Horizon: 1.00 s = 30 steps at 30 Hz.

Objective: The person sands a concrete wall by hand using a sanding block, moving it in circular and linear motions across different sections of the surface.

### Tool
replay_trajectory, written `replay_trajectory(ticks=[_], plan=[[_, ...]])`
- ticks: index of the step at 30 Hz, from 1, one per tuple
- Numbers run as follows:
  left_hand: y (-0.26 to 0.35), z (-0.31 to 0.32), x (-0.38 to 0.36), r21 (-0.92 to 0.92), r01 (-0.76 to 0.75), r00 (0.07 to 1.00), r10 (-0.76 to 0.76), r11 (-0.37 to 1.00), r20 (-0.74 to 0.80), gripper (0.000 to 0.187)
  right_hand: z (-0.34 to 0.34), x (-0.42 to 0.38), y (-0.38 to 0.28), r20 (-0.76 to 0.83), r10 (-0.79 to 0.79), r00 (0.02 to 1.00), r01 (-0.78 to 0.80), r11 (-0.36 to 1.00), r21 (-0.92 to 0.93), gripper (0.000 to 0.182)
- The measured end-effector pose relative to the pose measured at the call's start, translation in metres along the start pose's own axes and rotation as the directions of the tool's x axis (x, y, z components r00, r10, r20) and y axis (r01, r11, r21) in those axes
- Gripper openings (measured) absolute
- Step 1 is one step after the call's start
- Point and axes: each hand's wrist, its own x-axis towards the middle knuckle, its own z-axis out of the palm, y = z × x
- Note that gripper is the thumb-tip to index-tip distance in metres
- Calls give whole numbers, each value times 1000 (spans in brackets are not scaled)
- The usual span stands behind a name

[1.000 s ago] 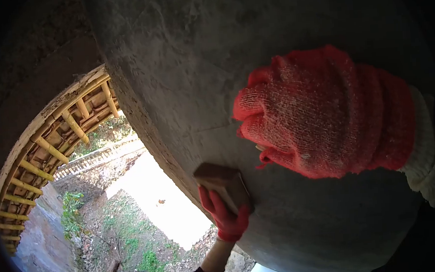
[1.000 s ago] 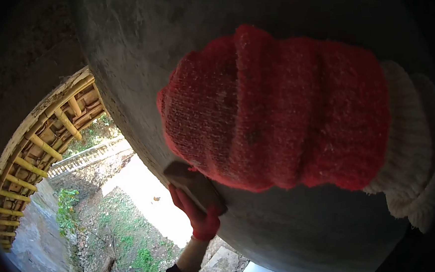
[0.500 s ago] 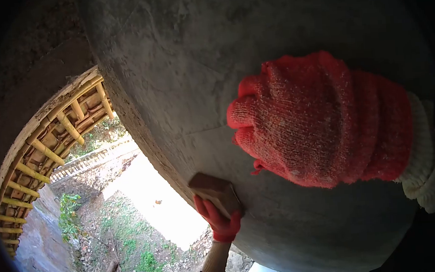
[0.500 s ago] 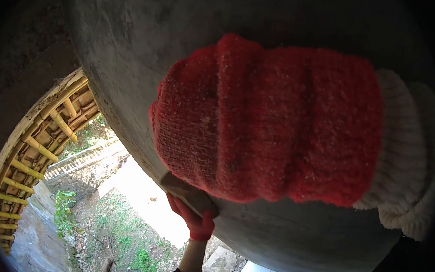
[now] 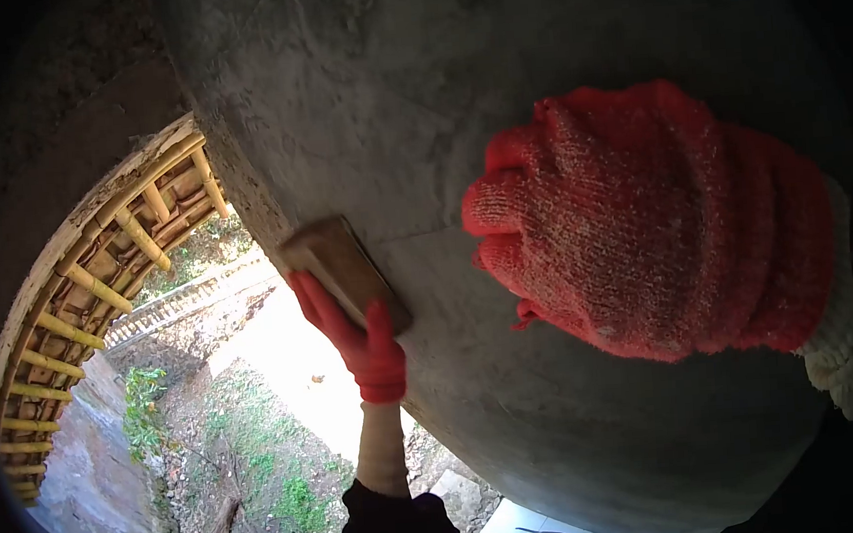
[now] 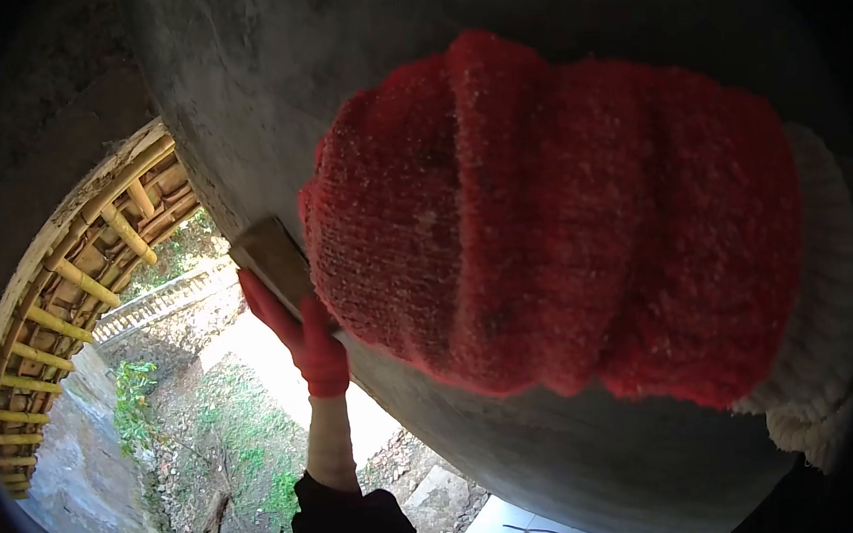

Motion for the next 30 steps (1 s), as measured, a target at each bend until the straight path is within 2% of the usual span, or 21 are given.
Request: replay_trajectory(ticks=[3, 4, 5, 7, 8, 9, 13, 15, 16, 18, 19, 22, 25, 27, 28, 30], plan=[[-34, -4, -146, 55, -65, 990, 58, 996, 129, 95, -2, 2, 1, 23, 0, 1000, 0, 1000, -3, 22], [-41, -6, -179, 48, -73, 985, 65, 996, 160, 97, -4, 3, 2, 28, 1, 1000, -1, 1000, -6, 22], [-40, -11, -182, 50, -83, 985, 74, 995, 158, 97, -5, 3, 2, 29, -1, 1000, 1, 1000, -4, 22], [-27, -11, -169, 38, -21, 982, 14, 999, 189, 95, -7, 3, 3, 43, -2, 999, 2, 1000, 1, 22], [-32, -8, -149, 54, -38, 987, 30, 998, 157, 94, -7, 3, 3, 56, 0, 998, 0, 1000, 7, 22], [-25, -7, -114, 74, -16, 990, 5, 997, 142, 94, -8, 2, 2, 68, 2, 998, -3, 1000, 14, 22], [10, 0, 63, -14, -136, 990, 135, 991, -25, 81, -6, -2, 0, 81, 4, 997, -8, 999, 49, 22], [27, 2, 119, -131, -126, 990, 117, 983, -77, 75, 10, -9, -9, 3, 109, 994, -109, 994, -4, 22], [27, 2, 122, -124, -132, 989, 122, 983, -80, 75, 15, -9, -8, -6, 106, 994, -106, 994, -5, 22], [27, 7, 121, -109, -137, 984, 123, 985, -128, 71, 22, -11, -8, -125, 115, 986, -104, 991, 88, 22], [22, 7, 101, -44, -126, 986, 120, 991, -113, 74, 24, -12, -9, -133, 117, 984, -105, 990, 91, 22], [-4, 3, -11, 65, -105, 994, 106, 992, -5, 85, 25, -13, -4, -117, 80, 990, -76, 996, 42, 23], [-29, -7, -123, 42, -86, 987, 79, 995, 141, 90, 21, -11, -3, -123, 1, 992, -3, 1000, -14, 24], [-28, -10, -95, 45, -137, 981, 129, 990, 143, 91, 12, -10, -9, -88, 6, 996, -24, 980, -199, 25], [-27, -10, -72, 48, -176, 975, 167, 983, 147, 91, 16, -9, -7, -88, 3, 996, -22, 977, -211, 25], [-12, -10, 30, 66, -255, 964, 248, 965, 99, 88, 28, -6, -4, -115, 2, 993, -20, 987, -160, 26]])
